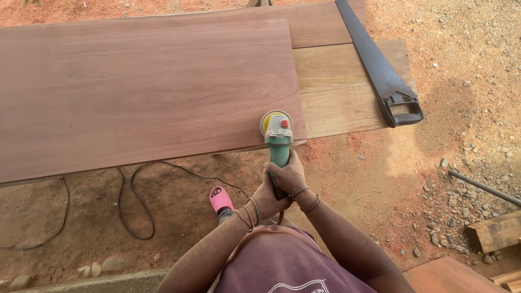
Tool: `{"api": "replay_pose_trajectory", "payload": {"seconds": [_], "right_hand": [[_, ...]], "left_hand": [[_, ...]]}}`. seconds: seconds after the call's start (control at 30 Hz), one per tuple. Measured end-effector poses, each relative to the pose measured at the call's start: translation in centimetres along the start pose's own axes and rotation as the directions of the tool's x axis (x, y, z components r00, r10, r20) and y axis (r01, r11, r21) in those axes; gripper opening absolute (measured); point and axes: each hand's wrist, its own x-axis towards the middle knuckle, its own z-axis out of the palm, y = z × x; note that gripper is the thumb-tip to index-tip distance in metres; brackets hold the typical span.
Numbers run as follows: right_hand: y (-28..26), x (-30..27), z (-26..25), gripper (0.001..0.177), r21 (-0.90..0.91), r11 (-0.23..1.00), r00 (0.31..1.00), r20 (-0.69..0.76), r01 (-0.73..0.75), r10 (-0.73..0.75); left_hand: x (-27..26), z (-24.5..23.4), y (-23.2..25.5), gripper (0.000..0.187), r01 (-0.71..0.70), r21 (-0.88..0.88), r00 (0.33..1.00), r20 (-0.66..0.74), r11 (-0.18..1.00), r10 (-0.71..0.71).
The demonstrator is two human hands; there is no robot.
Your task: Sanding a large wooden plank with a handheld power sander.
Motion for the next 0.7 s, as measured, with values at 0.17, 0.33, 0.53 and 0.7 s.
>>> {"api": "replay_pose_trajectory", "payload": {"seconds": [0.17, 0.33, 0.53, 0.7], "right_hand": [[-4.0, -0.7, 6.6, 0.072, -0.039, 0.997, 0.985, 0.162, 0.064, -0.057], [-6.2, -1.0, 9.8, 0.079, -0.074, 0.992, 0.96, 0.271, 0.097, -0.073], [-5.4, -0.8, 7.9, 0.077, -0.088, 0.995, 0.961, 0.276, 0.037, -0.011], [-1.9, 0.6, 4.3, 0.07, -0.04, 0.999, 0.984, 0.176, 0.004, 0.004]], "left_hand": [[-3.4, -3.9, -3.7, 0.092, -0.075, -0.16, 0.981, -0.19, 0.984, 0.044], [-4.5, -5.8, -6.8, 0.087, -0.126, -0.327, 0.961, -0.274, 0.937, 0.034], [-3.5, -4.5, -5.9, 0.087, -0.102, -0.262, 0.969, -0.243, 0.96, 0.036], [-1.9, -2.1, -1.2, 0.093, 0.099, -0.146, 0.984, -0.133, 0.984, -0.118]]}}
